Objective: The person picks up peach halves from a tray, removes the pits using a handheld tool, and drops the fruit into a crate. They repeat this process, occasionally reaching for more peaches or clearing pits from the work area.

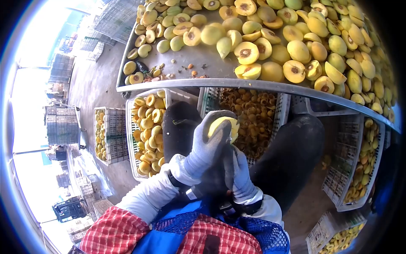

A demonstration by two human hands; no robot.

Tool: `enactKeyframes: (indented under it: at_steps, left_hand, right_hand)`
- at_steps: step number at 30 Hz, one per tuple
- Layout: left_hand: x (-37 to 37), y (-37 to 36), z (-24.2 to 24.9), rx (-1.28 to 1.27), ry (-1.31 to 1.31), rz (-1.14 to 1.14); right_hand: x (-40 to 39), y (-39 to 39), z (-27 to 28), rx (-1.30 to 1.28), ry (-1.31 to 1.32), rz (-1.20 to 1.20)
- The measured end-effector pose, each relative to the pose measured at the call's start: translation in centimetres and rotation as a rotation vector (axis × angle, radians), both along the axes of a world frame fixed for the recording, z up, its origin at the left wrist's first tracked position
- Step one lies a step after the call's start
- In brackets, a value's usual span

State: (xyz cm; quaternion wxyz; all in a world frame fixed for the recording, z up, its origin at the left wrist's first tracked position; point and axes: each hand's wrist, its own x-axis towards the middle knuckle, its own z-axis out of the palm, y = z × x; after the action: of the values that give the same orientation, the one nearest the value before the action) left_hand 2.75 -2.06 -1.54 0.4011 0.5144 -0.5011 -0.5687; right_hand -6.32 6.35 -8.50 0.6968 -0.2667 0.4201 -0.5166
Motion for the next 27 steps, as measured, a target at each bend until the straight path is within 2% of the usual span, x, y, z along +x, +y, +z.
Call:
enactKeyframes:
  at_steps: [2,3,4,6,9,12,14,15,16,18,20,21,23,25,27]
  left_hand:
    - [1.1,-0.7,-1.3,0.076,0.238,-0.167]
    - [1.8,-1.1,-1.3,0.15,0.312,-0.279]
    - [2.2,-1.6,-1.0,0.284,0.337,-0.381]
    - [1.7,-1.4,-2.1,0.267,0.362,-0.345]
    - [1.7,-0.5,-3.0,0.36,0.39,-0.172]
    - [2.0,-0.1,-3.8,0.345,0.285,-0.105]
    - [3.4,-0.8,-3.3,0.042,0.169,-0.276]
    - [3.9,-1.3,-2.7,-0.123,-0.022,-0.315]
    - [4.3,-1.3,-2.7,-0.143,-0.012,-0.325]
    - [4.1,0.1,-3.4,0.149,0.253,-0.194]
    - [3.6,1.5,-2.9,0.38,0.34,-0.01]
    - [3.2,2.1,-3.2,0.515,0.556,0.084]
    - [3.4,2.1,-2.7,0.723,0.696,0.142]
    - [3.9,2.5,-2.4,0.827,0.745,0.183]
    - [3.8,2.5,-3.0,0.817,0.713,0.194]
  right_hand:
    - [-1.9,-0.3,3.1,0.441,-0.863,0.227]
    - [-1.6,-0.5,4.0,0.383,-0.915,0.303]
    - [-1.2,-0.6,3.6,0.355,-1.144,0.343]
    - [-0.8,-0.9,3.2,0.34,-1.368,0.362]
    - [-0.3,-0.8,1.8,0.332,-1.495,0.345]
    - [-0.3,-0.9,1.2,0.293,-1.536,0.412]
    - [-0.3,-1.3,1.8,0.33,-1.583,0.494]
    - [-0.2,-1.1,2.0,0.352,-1.609,0.531]
    - [0.2,-0.9,2.1,0.339,-1.63,0.522]
    - [1.0,-0.8,2.3,0.309,-1.666,0.509]
    - [1.5,-0.5,2.4,0.337,-1.613,0.44]
    - [1.7,-0.3,2.4,0.351,-1.585,0.404]
    - [1.8,-0.3,1.4,0.353,-1.552,0.421]
    - [1.9,0.1,0.6,0.359,-1.536,0.433]
    - [1.9,0.1,0.4,0.346,-1.555,0.465]
